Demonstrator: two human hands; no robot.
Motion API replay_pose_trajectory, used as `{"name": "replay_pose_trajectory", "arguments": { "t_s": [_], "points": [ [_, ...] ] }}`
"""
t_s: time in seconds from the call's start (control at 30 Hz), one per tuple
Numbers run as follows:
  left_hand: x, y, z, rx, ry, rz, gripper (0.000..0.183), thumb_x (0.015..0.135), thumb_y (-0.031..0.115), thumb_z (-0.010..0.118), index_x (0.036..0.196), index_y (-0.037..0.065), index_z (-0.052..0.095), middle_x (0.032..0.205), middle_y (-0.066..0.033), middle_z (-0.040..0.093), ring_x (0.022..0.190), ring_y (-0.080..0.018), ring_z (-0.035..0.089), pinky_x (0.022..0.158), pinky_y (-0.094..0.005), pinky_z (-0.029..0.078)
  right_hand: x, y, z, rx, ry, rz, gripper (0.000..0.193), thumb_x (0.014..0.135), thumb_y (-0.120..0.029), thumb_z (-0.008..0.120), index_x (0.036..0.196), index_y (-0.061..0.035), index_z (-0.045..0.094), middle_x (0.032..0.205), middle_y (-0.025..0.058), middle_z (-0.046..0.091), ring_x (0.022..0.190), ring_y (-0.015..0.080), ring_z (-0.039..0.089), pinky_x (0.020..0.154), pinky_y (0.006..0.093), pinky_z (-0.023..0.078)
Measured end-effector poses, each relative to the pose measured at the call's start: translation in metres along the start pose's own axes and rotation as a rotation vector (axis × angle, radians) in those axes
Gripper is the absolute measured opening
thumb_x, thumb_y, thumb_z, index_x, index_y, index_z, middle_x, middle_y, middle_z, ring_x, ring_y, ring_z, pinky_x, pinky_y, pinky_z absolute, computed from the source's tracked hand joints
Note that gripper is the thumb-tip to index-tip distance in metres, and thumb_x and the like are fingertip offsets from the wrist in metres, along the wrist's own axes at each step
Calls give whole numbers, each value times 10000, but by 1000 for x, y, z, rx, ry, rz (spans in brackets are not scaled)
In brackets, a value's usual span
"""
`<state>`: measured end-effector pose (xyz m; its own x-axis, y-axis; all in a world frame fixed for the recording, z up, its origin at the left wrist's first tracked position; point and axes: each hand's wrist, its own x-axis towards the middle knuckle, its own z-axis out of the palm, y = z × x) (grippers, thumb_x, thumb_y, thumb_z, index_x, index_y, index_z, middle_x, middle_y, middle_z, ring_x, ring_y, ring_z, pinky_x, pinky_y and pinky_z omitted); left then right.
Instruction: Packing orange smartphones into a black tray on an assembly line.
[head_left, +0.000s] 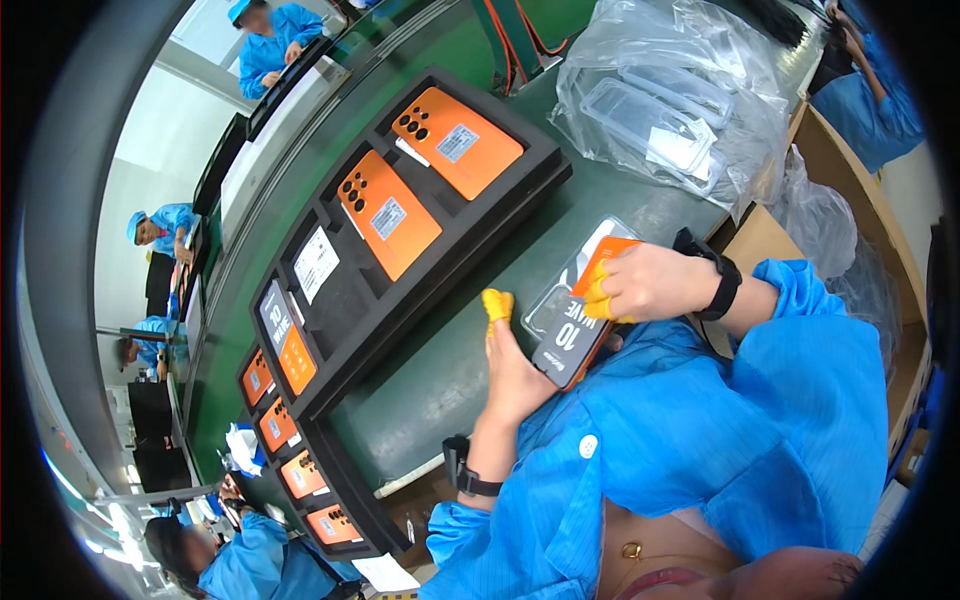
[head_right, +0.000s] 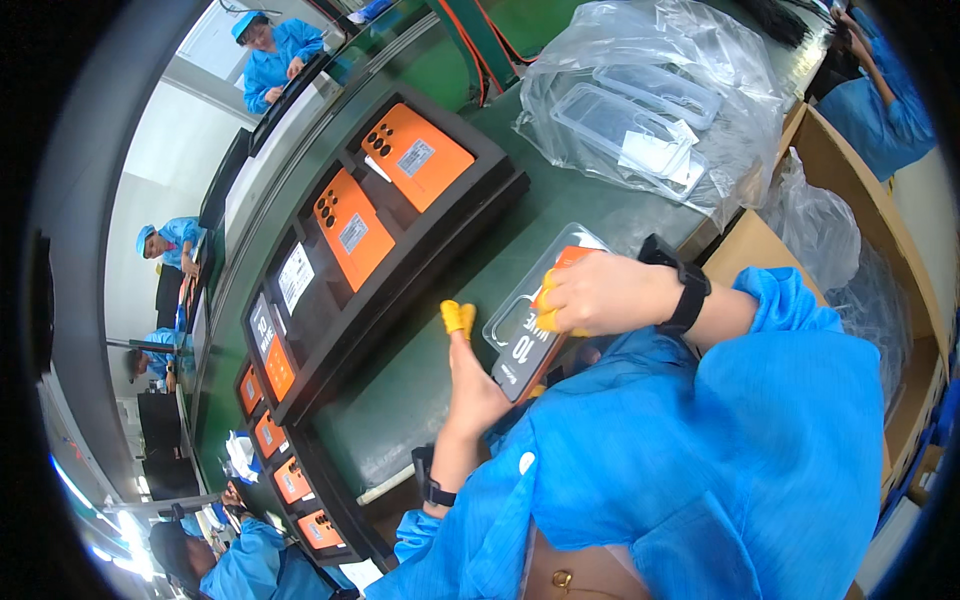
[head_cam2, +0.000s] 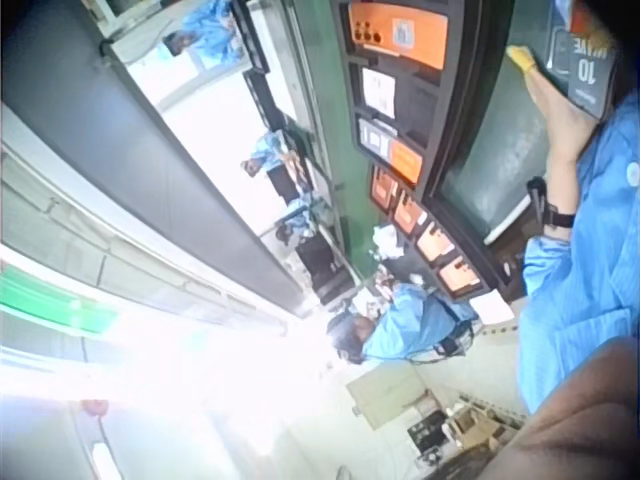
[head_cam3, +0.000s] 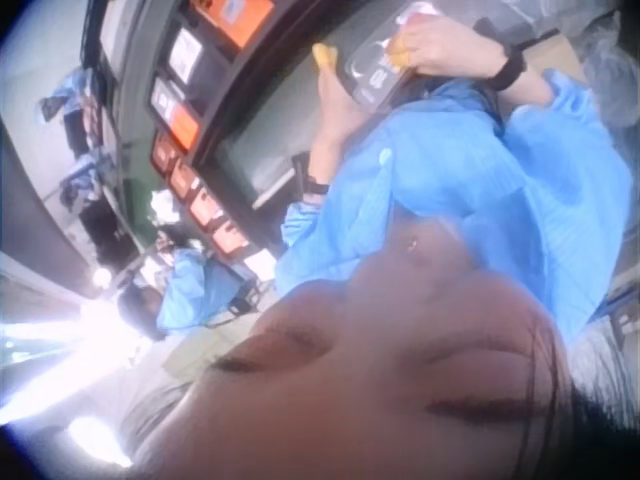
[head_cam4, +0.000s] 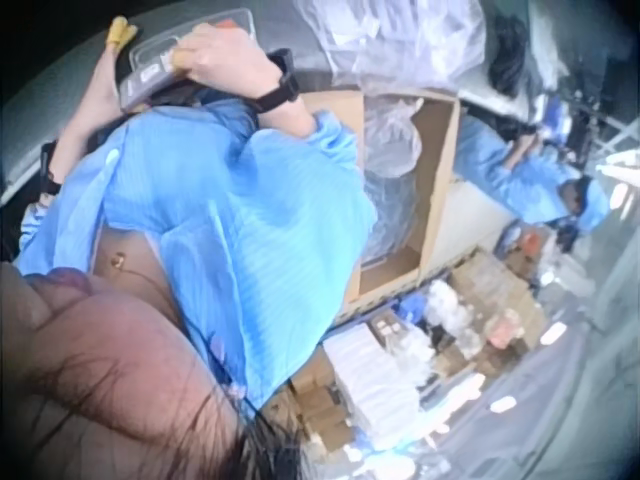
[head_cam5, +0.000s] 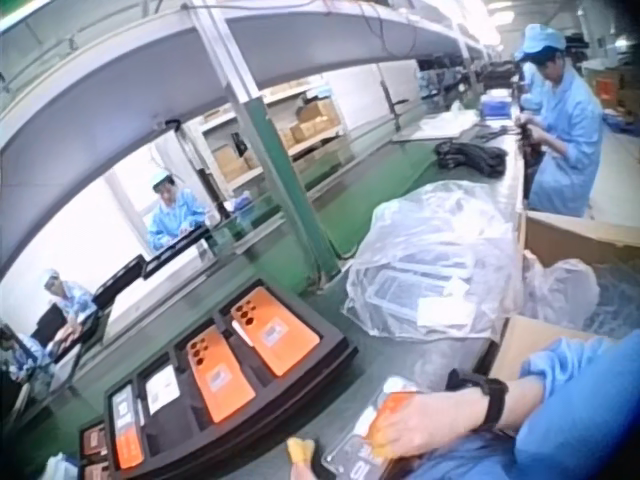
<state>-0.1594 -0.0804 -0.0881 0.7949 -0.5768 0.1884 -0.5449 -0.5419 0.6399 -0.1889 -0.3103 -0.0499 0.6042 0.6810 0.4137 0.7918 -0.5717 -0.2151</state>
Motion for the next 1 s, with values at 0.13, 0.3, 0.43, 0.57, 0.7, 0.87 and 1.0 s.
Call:
{"name": "replay_pose_trajectory", "arguments": {
  "t_s": [0.13,0.3,0.43,0.57,0.7,0.87,1.0],
  "points": [
    [-2,10,9,114,-35,-149,962,437,219,802,1187,-17,249,1102,-171,417,1031,-330,409,872,-382,339,-2,4,-6,-34,-122,256,202,558,-102,624,751,-79,567,834,34,537,770,226,524,634,305,445],
    [-3,5,8,-182,110,-141,889,482,179,773,1190,-22,274,1075,-178,455,982,-323,444,839,-375,370,6,27,14,111,-319,410,708,480,-331,767,1046,-40,456,1219,184,329,1110,319,345,916,480,249],
    [-9,26,-18,-72,224,69,933,493,165,773,1227,-33,232,1116,-187,442,1051,-315,422,875,-368,357,18,21,18,148,-162,309,995,405,-463,755,1203,-34,342,1186,192,361,1099,312,367,927,566,167],
    [-14,21,-42,-212,230,160,972,512,211,780,1244,-47,196,1215,-200,346,1151,-317,342,944,-362,288,36,6,13,144,-94,310,922,453,-395,742,1205,-42,343,1072,165,452,1011,291,437,940,552,181],
    [-21,18,-36,-492,216,-22,872,636,268,725,1263,-5,184,1231,-162,340,1128,-223,357,922,-334,295,38,-15,23,56,281,423,861,477,-373,732,1177,-27,371,1018,173,445,986,321,431,943,542,179],
    [-19,32,-38,-486,163,-225,470,724,148,642,1081,-35,396,943,-117,551,896,-157,519,786,-270,390,47,-24,37,1,396,484,915,469,-389,738,1203,-15,342,1020,195,425,989,357,407,951,540,156],
    [-12,36,-39,-439,385,-146,303,738,61,606,979,-44,456,850,-113,597,827,-119,549,703,-251,429,48,-28,38,-8,390,510,969,466,-451,734,1221,-13,313,1052,201,399,1025,367,375,952,541,149]
  ]
}}
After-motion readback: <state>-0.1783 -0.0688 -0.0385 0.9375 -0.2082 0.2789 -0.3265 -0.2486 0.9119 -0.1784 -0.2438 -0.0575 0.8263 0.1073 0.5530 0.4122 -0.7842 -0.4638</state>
